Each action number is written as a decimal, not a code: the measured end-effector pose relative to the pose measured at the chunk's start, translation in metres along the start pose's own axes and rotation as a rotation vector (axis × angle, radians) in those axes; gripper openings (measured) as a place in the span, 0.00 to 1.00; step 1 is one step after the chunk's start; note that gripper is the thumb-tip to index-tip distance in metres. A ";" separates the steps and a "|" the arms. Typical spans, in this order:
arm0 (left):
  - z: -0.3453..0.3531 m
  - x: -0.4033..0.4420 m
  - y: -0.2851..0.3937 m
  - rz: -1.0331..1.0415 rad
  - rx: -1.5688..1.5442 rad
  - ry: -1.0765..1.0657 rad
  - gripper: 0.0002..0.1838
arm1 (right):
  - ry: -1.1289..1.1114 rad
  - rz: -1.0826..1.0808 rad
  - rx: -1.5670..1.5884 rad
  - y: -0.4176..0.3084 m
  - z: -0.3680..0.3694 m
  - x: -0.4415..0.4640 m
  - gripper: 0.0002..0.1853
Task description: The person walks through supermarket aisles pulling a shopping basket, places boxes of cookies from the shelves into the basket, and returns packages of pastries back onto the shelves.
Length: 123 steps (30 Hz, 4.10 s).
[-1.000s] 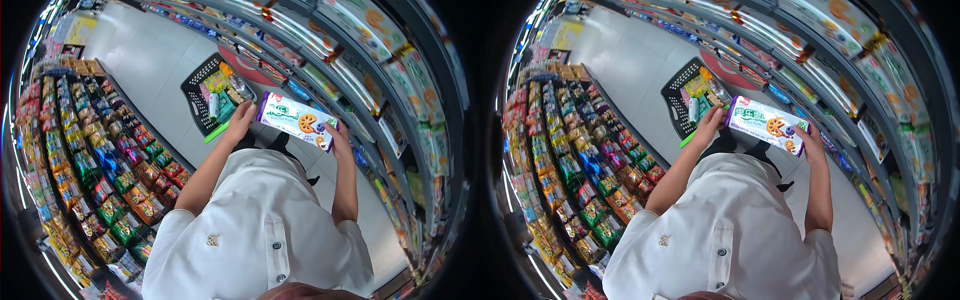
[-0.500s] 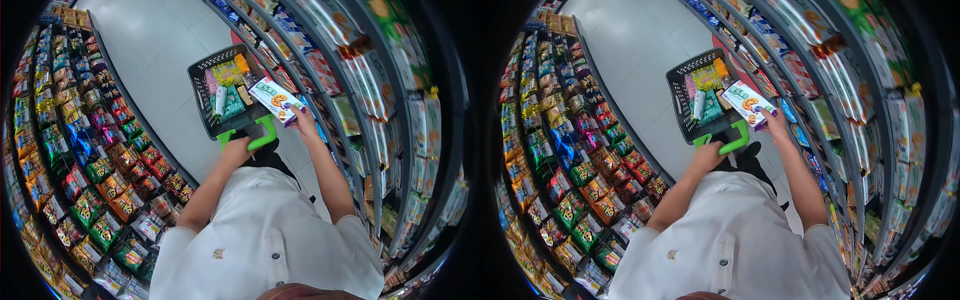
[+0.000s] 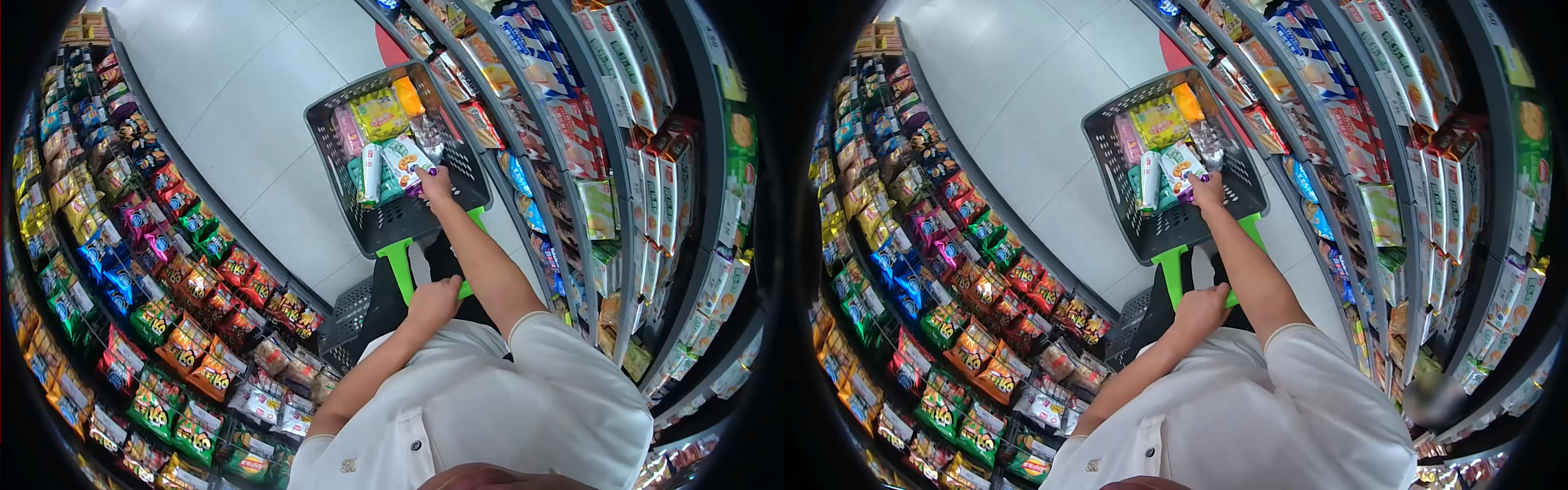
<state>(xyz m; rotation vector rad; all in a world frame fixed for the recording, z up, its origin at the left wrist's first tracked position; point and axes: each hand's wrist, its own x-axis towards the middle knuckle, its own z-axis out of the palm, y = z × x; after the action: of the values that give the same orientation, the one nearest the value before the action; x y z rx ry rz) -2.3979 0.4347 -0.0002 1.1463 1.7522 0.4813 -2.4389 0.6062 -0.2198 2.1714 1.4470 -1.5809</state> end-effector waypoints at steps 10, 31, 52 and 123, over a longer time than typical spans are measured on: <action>-0.004 0.002 -0.002 0.044 -0.013 -0.022 0.13 | -0.485 0.011 -0.188 0.009 -0.034 -0.040 0.21; 0.015 0.006 0.025 0.080 0.261 0.147 0.16 | -0.151 -1.264 -0.981 0.063 -0.167 -0.168 0.04; 0.000 0.004 0.013 -0.152 0.304 0.225 0.20 | -0.326 -1.311 -1.143 0.017 -0.196 -0.168 0.09; -0.518 0.233 -0.181 -0.065 0.158 0.351 0.20 | -0.278 -1.290 -1.294 -0.518 0.099 -0.054 0.08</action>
<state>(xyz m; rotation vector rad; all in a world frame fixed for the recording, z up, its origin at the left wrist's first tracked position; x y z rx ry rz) -2.9598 0.6324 -0.0060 1.1615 2.1567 0.5370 -2.8819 0.8012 -0.0025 0.2167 2.7083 -0.4433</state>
